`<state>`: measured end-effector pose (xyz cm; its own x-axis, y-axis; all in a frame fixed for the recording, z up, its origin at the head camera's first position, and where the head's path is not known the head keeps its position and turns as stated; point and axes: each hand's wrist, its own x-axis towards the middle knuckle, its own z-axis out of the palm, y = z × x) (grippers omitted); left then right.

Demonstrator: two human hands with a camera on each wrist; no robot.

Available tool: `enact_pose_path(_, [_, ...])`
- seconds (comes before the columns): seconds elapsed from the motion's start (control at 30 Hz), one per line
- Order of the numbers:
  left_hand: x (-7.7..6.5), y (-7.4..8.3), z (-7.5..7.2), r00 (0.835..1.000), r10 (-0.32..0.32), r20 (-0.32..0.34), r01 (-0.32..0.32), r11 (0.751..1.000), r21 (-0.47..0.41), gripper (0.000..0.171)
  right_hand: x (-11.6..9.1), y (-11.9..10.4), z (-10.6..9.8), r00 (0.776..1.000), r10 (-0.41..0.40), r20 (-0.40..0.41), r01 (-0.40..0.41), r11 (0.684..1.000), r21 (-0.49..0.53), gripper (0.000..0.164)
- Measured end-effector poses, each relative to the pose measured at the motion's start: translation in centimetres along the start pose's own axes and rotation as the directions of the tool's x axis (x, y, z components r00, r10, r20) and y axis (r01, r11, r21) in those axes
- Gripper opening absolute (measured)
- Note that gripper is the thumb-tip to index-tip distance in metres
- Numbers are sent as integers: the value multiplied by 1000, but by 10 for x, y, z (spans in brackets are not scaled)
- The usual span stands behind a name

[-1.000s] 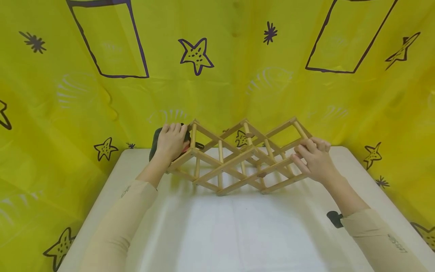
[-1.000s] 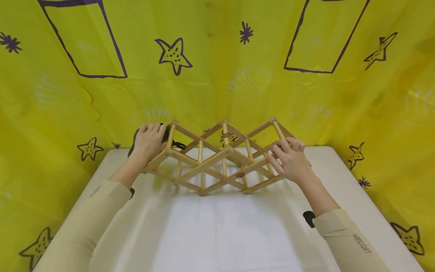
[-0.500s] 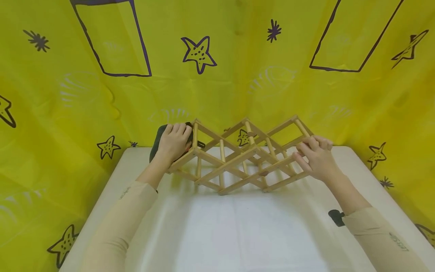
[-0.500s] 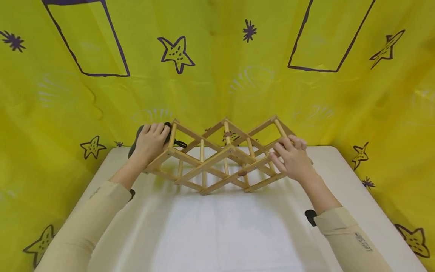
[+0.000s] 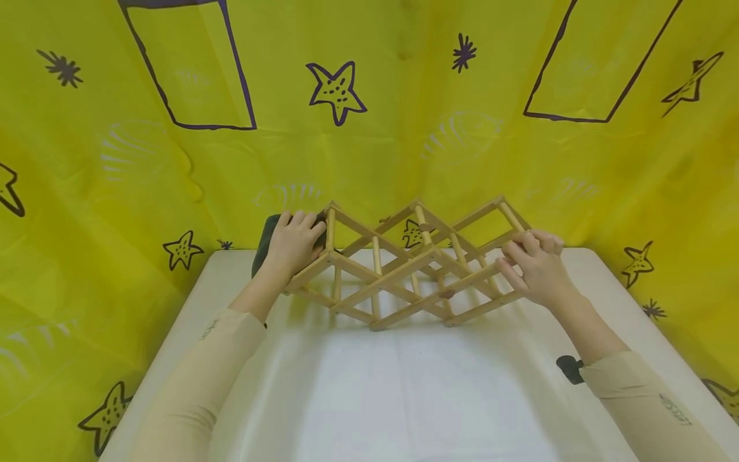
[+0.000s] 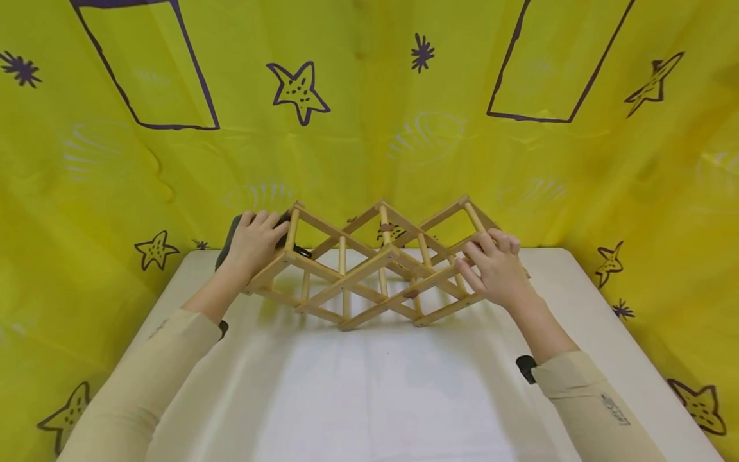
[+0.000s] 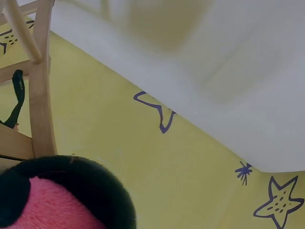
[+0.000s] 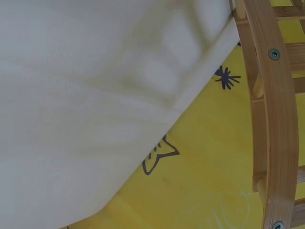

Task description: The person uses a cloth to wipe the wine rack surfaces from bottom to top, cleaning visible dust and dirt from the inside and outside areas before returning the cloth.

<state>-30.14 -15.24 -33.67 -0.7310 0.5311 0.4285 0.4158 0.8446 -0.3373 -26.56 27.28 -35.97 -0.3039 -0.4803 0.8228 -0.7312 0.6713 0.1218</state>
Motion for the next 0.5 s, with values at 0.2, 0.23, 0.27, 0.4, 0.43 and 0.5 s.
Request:
enact_pose_path(0.2, [-3,-2,5,997,40,-67,-39,999,21,27,-1,0,2,1000,-17,-10,17,1000,-1,43])
enact_pose_path(0.23, [-4,-2,6,992,58,-111,-54,998,37,27,-1,0,2,1000,-17,-13,17,1000,0,43])
enact_pose_path(0.27, [-5,-3,8,984,73,-160,-65,996,58,27,-1,0,2,1000,-15,-13,15,1000,0,43])
enact_pose_path(0.4, [-7,-4,12,953,100,-286,-75,993,96,31,0,0,1,1000,-3,-11,3,1000,-1,43])
enact_pose_path(0.43, [-7,-4,11,957,89,-276,-68,994,84,32,0,0,1,1000,1,-8,-1,1000,-2,43])
enact_pose_path(0.5, [-7,-4,9,976,54,-210,-44,998,51,34,0,0,1,1000,2,-6,-2,1000,-2,43])
